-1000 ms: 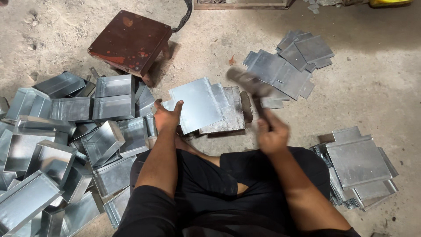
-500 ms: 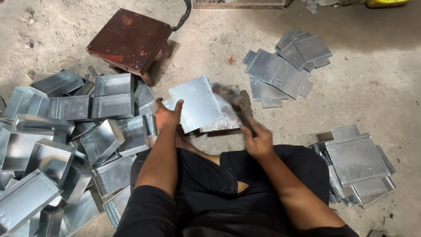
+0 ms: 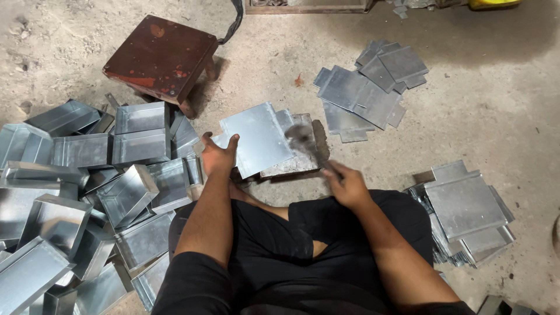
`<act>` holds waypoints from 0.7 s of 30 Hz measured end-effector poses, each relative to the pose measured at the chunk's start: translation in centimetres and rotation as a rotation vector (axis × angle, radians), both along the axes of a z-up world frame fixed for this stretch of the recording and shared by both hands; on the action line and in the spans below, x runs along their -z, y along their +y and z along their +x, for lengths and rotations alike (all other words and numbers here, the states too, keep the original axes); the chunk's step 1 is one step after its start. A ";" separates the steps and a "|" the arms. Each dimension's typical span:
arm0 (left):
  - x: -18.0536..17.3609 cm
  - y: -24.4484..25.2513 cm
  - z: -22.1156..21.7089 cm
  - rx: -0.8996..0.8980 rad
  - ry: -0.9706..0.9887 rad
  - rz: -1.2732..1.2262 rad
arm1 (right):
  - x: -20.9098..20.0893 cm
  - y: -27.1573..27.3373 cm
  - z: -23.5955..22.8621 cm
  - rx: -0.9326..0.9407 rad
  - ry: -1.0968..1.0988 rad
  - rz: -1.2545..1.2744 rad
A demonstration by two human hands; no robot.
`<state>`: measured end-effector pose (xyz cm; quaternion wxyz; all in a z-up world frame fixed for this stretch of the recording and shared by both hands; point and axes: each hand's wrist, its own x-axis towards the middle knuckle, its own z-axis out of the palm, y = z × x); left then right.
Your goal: The person sits on the floor and uses a hammer to strike a stack of rectangular metal sheets placed on a small wooden block. The person repeatedly hits the metal sheets to flatten or shape them, occasionally adjusting the stack with their left hand.
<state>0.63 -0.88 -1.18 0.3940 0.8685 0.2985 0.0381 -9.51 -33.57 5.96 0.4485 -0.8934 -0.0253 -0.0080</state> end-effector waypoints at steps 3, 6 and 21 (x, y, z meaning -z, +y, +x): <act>0.1 0.2 0.2 0.010 -0.004 0.017 | 0.0 0.0 0.0 0.006 -0.016 -0.128; 0.8 0.4 -0.7 0.020 -0.007 0.035 | 1.0 -0.4 -1.0 0.016 0.000 -0.086; 0.8 0.0 0.0 0.194 0.011 -0.012 | -3.9 -2.0 -0.5 0.059 -0.370 0.252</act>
